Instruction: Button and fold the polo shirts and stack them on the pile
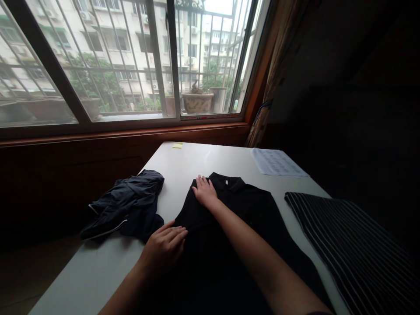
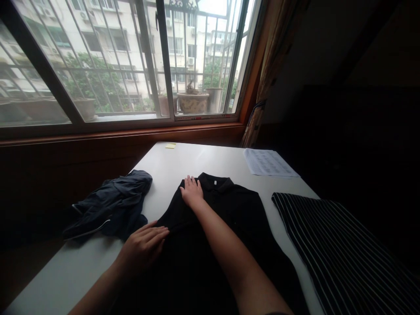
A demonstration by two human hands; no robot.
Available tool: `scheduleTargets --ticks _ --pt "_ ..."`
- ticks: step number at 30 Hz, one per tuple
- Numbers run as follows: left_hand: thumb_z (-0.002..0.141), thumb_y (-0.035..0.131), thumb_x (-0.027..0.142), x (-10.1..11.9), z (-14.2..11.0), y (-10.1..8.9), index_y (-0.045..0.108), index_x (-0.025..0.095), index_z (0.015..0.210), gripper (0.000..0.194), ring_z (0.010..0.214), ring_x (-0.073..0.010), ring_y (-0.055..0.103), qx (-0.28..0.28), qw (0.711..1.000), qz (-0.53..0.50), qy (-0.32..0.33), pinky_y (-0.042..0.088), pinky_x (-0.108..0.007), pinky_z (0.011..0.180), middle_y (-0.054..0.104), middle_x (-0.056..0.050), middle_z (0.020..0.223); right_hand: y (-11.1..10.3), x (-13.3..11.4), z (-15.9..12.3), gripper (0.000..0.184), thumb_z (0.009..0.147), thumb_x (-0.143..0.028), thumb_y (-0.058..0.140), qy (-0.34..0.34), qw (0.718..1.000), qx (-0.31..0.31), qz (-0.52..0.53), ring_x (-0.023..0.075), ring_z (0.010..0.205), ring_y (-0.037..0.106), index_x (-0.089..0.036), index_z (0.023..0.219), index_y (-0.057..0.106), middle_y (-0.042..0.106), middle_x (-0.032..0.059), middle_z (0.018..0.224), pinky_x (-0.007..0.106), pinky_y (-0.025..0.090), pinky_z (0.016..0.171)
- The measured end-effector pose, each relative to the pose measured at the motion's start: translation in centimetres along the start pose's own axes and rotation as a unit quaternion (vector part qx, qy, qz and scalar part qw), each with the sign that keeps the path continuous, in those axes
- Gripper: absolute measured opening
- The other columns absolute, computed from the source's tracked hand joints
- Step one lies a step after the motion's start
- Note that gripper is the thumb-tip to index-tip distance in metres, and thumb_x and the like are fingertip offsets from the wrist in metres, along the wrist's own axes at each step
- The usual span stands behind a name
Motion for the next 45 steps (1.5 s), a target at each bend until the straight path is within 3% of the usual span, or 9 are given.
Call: scheduleTargets --ticks 5,11,16,23,30,34,39,42,45 --pt "0.092 0.051 0.012 0.9 0.1 1.1 0.059 0.017 0.133 0.042 0.132 -0.0251 0.056 -0.025 0.999 0.03 0.024 0.048 -0.048 0.112 0.063 -0.008 0.139 -1.2 -1.5 -2.5 0.064 0.101 -0.038 0.037 -0.025 0.999 0.03 0.001 0.0261 0.154 0.013 -0.004 0.155 0.032 0.017 0.0153 0.166 0.043 0.012 0.125" --pt "0.095 0.055 0.021 0.2 -0.6 3.4 0.064 0.02 0.13 0.036 0.124 -0.026 0.063 -0.057 0.998 0.035 0.0 0.056 -0.047 0.103 0.064 -0.007 0.137 0.8 -2.7 -5.9 0.07 0.101 -0.052 0.034 -0.111 0.993 -0.039 0.029 0.0246 0.154 0.017 -0.008 0.155 0.035 0.023 0.0141 0.164 0.044 0.014 0.124" --pt "0.095 0.052 0.018 0.0 -0.5 2.8 0.067 0.018 0.124 0.033 0.115 -0.0241 0.068 -0.058 0.998 0.033 -0.013 0.06 -0.042 0.096 0.069 -0.007 0.131 1.3 -2.3 -5.4 0.073 0.101 -0.057 0.032 -0.109 0.992 -0.057 0.034 0.0233 0.155 0.012 -0.011 0.157 0.03 0.017 0.0114 0.166 0.044 0.011 0.125" --pt "0.094 0.05 0.015 0.0 0.1 2.1 0.069 0.02 0.119 0.032 0.108 -0.0231 0.071 -0.048 0.998 0.027 -0.013 0.06 -0.043 0.097 0.071 -0.007 0.126 1.2 -2.1 -3.6 0.075 0.1 -0.061 0.032 -0.117 0.989 -0.071 0.047 0.023 0.155 0.011 -0.014 0.159 0.026 0.014 0.0095 0.167 0.046 0.009 0.125" --pt "0.095 0.047 0.013 -0.4 -0.3 2.0 0.067 0.02 0.12 0.032 0.108 -0.0208 0.071 -0.032 0.999 0.022 -0.013 0.057 -0.044 0.103 0.072 -0.007 0.124 -0.4 -1.7 -4.5 0.061 0.103 -0.048 0.037 -0.136 0.987 -0.048 0.065 0.0214 0.152 0.024 -0.012 0.153 0.039 0.028 0.0105 0.163 0.041 0.019 0.124" --pt "0.096 0.047 0.015 -0.4 -0.2 1.9 0.067 0.02 0.12 0.031 0.108 -0.0205 0.071 -0.032 0.999 0.023 -0.009 0.057 -0.043 0.103 0.072 -0.006 0.123 -3.5 2.3 -6.2 0.056 0.104 -0.04 0.032 -0.103 0.993 0.009 0.062 0.019 0.15 0.028 -0.012 0.152 0.041 0.033 0.009 0.162 0.038 0.022 0.123" --pt "0.097 0.051 0.021 -0.5 0.8 2.8 0.063 0.021 0.129 0.034 0.124 -0.0246 0.062 -0.046 0.999 0.027 -0.01 0.053 -0.046 0.107 0.066 -0.007 0.134 -7.3 13.3 -9.1 0.057 0.103 -0.032 0.023 0.041 0.996 0.078 0.026 0.022 0.147 0.033 -0.005 0.151 0.041 0.04 0.0156 0.157 0.039 0.023 0.123" --pt "0.099 0.051 0.029 -0.7 2.8 4.8 0.053 0.021 0.141 0.043 0.135 -0.0261 0.053 -0.073 0.997 0.019 -0.015 0.05 -0.047 0.109 0.058 -0.009 0.145 -7.1 18.6 -10.8 0.059 0.102 -0.034 0.027 0.098 0.993 0.063 0.003 0.0252 0.149 0.03 -0.003 0.151 0.04 0.037 0.019 0.158 0.041 0.02 0.123" --pt "0.101 0.046 0.036 -1.2 6.8 7.9 0.049 0.018 0.144 0.047 0.141 -0.0269 0.045 -0.093 0.995 0.014 -0.023 0.044 -0.048 0.113 0.051 -0.012 0.15 -5.4 20.7 -11.5 0.064 0.1 -0.045 0.037 0.101 0.995 0.017 -0.009 0.0249 0.151 0.025 -0.007 0.151 0.042 0.034 0.0145 0.161 0.04 0.018 0.124"
Point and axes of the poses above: each hand's wrist, its own z-axis towards the middle knuckle, its own y-axis out of the palm, x = y × z, the point moved 10 cm from there along z, towards the middle knuckle
